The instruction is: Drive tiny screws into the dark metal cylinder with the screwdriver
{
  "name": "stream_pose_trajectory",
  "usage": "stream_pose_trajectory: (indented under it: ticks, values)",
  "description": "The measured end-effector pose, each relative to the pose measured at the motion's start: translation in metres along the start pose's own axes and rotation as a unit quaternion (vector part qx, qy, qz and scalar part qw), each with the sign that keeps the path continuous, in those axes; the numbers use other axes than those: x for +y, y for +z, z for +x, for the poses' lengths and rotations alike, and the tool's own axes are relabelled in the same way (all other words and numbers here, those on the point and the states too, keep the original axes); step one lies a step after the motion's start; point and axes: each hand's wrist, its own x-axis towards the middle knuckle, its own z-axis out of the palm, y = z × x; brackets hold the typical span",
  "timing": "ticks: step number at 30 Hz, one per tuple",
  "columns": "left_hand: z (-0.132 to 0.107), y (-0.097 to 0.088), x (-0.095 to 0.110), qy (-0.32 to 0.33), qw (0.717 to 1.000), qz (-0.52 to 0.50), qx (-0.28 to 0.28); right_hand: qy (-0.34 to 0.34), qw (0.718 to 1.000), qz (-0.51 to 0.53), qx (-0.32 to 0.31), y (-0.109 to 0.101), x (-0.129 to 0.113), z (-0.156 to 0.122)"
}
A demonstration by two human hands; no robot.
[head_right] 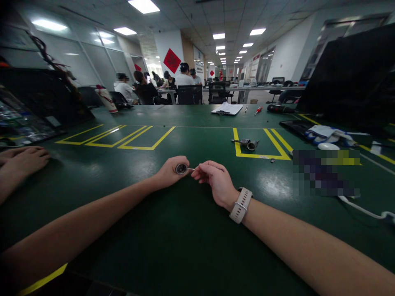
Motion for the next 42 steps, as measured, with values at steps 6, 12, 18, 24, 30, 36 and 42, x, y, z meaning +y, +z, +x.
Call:
stream_pose_trajectory:
  ticks: [6, 12, 18, 24, 30, 36, 42]
  values:
    - [0.0009, 0.0014, -0.0014, -0.016, 0.998, 0.058, -0.012, -0.042, 0.998, -0.049, 0.024, 0.0031, 0.0042, -0.0031]
    - [0.0010, 0.0005, 0.0016, 0.007, 0.990, 0.132, -0.042, -0.038, 0.996, -0.080, 0.006, 0.0019, 0.0053, -0.0026]
    - [-0.0001, -0.0006, 0.0018, -0.003, 0.998, 0.056, -0.030, -0.013, 1.000, -0.029, 0.000, -0.0001, 0.0018, -0.0007]
    - [0.0010, -0.0010, 0.0012, -0.013, 0.999, -0.045, -0.017, -0.002, 1.000, 0.000, -0.003, -0.0009, 0.0016, 0.0001]
    - [0.0016, 0.0014, -0.0005, -0.024, 1.000, 0.010, -0.013, -0.036, 0.999, -0.032, 0.025, 0.0025, 0.0037, -0.0025]
    - [0.0016, 0.0022, -0.0007, -0.015, 0.995, 0.094, -0.026, -0.044, 0.996, -0.074, 0.012, 0.0018, 0.0051, -0.0028]
    - [0.0008, -0.0003, 0.0009, -0.004, 1.000, -0.009, -0.023, -0.015, 0.999, -0.030, -0.002, -0.0013, 0.0022, -0.0011]
